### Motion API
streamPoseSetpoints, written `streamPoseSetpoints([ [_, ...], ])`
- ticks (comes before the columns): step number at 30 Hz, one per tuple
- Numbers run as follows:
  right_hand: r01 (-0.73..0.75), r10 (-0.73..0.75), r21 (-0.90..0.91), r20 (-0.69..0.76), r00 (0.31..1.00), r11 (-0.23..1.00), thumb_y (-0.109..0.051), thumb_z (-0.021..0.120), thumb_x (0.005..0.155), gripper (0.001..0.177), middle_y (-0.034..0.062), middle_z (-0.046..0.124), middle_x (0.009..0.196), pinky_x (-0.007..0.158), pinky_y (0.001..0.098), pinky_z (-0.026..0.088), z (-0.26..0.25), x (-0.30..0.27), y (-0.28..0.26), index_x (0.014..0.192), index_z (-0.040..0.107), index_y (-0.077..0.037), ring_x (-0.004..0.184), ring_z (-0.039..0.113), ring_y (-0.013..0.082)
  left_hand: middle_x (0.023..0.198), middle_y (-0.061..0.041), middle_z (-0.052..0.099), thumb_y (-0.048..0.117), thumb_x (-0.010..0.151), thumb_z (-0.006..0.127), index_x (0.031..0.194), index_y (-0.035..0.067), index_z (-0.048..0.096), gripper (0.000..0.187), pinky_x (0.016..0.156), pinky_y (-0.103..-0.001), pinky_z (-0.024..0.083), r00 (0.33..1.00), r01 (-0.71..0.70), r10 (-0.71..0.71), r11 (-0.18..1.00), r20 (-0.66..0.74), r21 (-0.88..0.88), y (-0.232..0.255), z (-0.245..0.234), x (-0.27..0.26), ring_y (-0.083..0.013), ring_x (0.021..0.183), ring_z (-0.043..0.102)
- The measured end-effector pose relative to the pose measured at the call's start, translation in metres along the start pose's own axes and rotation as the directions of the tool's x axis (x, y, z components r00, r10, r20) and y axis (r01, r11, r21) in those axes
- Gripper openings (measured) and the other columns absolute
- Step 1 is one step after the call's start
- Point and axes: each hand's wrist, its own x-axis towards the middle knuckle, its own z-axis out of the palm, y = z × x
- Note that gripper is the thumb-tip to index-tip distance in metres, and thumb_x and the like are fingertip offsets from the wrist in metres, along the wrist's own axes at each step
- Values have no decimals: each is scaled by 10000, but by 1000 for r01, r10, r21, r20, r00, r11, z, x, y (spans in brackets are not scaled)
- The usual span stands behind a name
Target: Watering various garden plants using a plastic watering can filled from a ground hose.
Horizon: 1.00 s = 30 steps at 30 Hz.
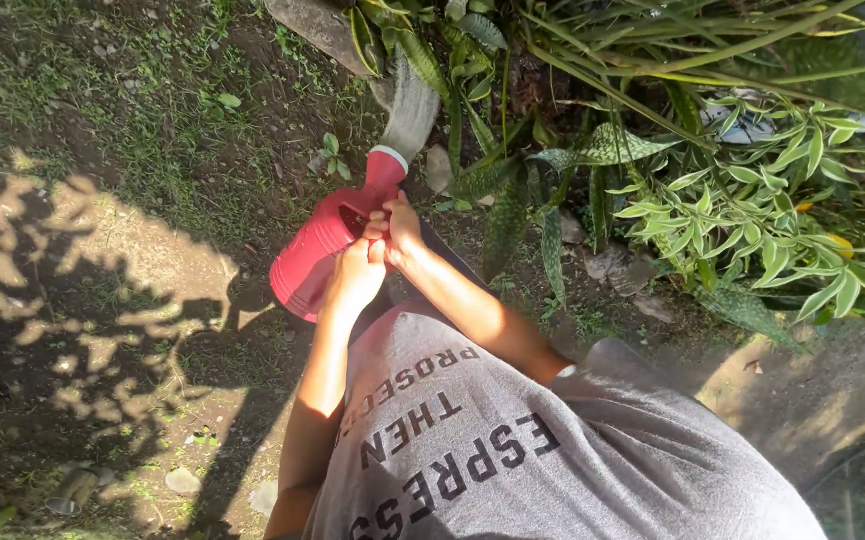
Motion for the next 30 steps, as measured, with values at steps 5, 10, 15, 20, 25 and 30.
streamPoseSetpoints([
  [5, 25, -20, 92, -53, 998, 995, -74, 359, 925, 671, 15, 342, 711, 388, 178, 338, -21, 8, -3, 1510, 94, -270, 493, 364, 62, 1199, -165, 629, 423, 956, 347, 1169, 125, 621, 457, 994, -508, 435, 994, -20, 18, 999, 105, 27, 34, -13, -20, -349, 1180, 550],
  [10, 64, -59, 69, -63, 996, 996, -72, 383, 913, 670, 25, 359, 701, 372, 202, 337, -6, -4, -18, 1499, 128, -274, 487, 378, 76, 1189, -231, 620, 382, 966, 344, 1186, 72, 612, 465, 1012, -536, 405, 992, -63, 68, 997, 106, -49, 39, -11, -14, -405, 1187, 525],
  [15, 76, -75, -7, 33, 997, 997, -77, 392, 919, 657, 25, 343, 684, 379, 192, 311, 19, -15, -20, 1493, 172, -308, 481, 351, 82, 1150, -269, 622, 350, 968, 338, 1174, 35, 597, 457, 986, -564, 404, 995, -93, 97, 983, 17, -161, 40, -25, -19, -438, 1163, 526],
  [20, 53, -50, -44, 73, 996, 998, -66, 373, 924, 645, 19, 340, 688, 378, 200, 305, 34, -13, -18, 1497, 171, -283, 481, 344, 78, 1208, -205, 615, 423, 967, 323, 1223, 120, 578, 472, 992, -537, 418, 1000, -18, 20, 997, 20, -78, 45, -45, -30, -389, 1193, 525],
  [25, 44, -40, -51, 78, 996, 998, -76, 367, 936, 640, 23, 345, 694, 376, 206, 309, 39, -13, -14, 1506, 150, -271, 482, 356, 76, 1250, -185, 598, 437, 966, 326, 1255, 150, 563, 471, 1006, -521, 416, 999, 11, -10, 1000, 30, -13, 35, -46, -20, -376, 1219, 514],
  [30, 31, -31, 27, 10, 999, 999, -77, 363, 934, 666, 22, 353, 697, 398, 210, 324, 33, -13, -16, 1513, 107, -282, 490, 372, 76, 1279, -169, 582, 460, 965, 321, 1279, 169, 557, 489, 1035, -506, 396, 994, 19, -26, 998, 108, 65, 39, -48, -15, -356, 1246, 498],
])
